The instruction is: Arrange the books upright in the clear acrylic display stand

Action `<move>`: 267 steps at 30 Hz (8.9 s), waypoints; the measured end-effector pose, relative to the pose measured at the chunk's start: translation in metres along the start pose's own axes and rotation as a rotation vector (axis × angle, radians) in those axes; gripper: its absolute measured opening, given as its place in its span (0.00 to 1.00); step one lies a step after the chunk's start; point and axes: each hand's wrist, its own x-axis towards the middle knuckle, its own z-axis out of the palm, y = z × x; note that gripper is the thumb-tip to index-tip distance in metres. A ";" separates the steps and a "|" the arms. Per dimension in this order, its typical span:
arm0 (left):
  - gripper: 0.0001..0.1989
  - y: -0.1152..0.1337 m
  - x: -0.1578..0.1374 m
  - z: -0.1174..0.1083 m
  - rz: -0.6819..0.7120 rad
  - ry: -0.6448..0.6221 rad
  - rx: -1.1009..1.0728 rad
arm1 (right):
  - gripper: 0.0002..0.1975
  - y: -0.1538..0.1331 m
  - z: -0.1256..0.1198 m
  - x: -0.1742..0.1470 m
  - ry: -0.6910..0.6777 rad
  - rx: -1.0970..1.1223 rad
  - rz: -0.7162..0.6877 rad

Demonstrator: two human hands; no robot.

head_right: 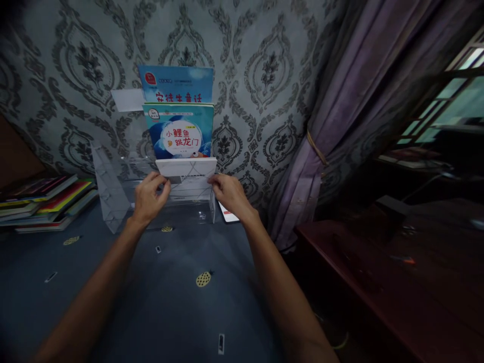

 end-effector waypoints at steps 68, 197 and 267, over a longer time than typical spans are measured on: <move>0.23 -0.244 -0.044 -0.186 -0.711 -0.322 0.771 | 0.15 -0.084 0.106 -0.137 -0.361 0.325 -0.285; 0.21 -0.007 -0.171 -0.103 0.056 -0.823 0.247 | 0.11 -0.072 0.099 -0.146 -0.295 0.516 0.075; 0.26 -0.003 -0.220 -0.168 0.111 -0.767 0.169 | 0.21 -0.098 0.137 -0.122 -0.563 0.323 -0.360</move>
